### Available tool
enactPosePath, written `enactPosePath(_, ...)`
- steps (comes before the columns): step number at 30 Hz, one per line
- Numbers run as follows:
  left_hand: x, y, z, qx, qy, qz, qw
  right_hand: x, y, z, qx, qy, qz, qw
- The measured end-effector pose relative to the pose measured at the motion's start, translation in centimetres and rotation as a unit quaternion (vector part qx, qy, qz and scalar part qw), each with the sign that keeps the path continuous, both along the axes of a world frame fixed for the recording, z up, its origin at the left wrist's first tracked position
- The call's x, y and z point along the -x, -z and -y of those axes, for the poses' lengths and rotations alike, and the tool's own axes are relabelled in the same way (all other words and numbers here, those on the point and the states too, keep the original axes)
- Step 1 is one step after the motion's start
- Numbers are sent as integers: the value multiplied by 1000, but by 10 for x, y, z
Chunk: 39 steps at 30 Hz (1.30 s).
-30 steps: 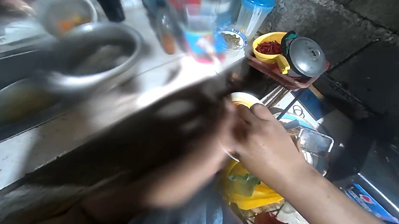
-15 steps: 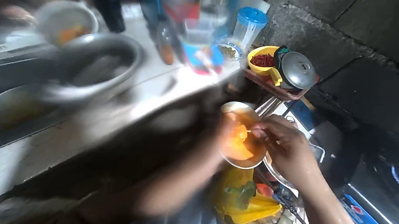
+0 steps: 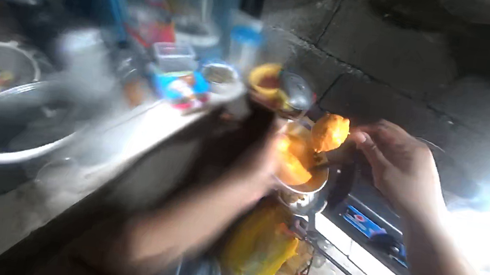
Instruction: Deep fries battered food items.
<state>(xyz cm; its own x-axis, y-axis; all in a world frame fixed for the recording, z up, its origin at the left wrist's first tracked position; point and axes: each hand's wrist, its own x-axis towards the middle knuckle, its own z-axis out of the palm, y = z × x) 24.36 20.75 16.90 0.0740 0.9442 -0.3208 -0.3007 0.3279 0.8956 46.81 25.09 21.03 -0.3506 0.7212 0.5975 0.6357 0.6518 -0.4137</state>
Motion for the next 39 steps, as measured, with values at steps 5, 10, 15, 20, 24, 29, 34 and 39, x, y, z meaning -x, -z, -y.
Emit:
enactPosePath(5, -65, -34, -22, -24, 42, 10, 999, -55, -47, 9, -73, 85, 55, 992)
enactPosePath(10, -133, -64, -38, -4, 75, 50, 996, -117, -76, 10, -90, 151, 58, 983)
enactPosePath(15, -191, -75, -50, -32, 114, 32, 992, -147, -64, 17, -118, 183, 97, 971)
enactPosePath(20, -235, -80, -54, -11, 105, 26, 994, -173, -17, 8, -240, 130, 187, 944)
enactPosePath(24, -257, -70, -58, -16, 77, 15, 997, -202, -18, -4, -193, 134, 147, 961)
enactPosePath(29, -277, -68, -64, -23, 66, 26, 997, -234, -48, -22, -140, 157, 123, 970)
enactPosePath(34, -289, -72, -69, -36, 46, 36, 998, -258, -66, -44, -139, 151, 86, 975)
enactPosePath(39, -294, -73, -74, -29, 20, 41, 999, -271, -85, -49, -39, 183, 26, 982)
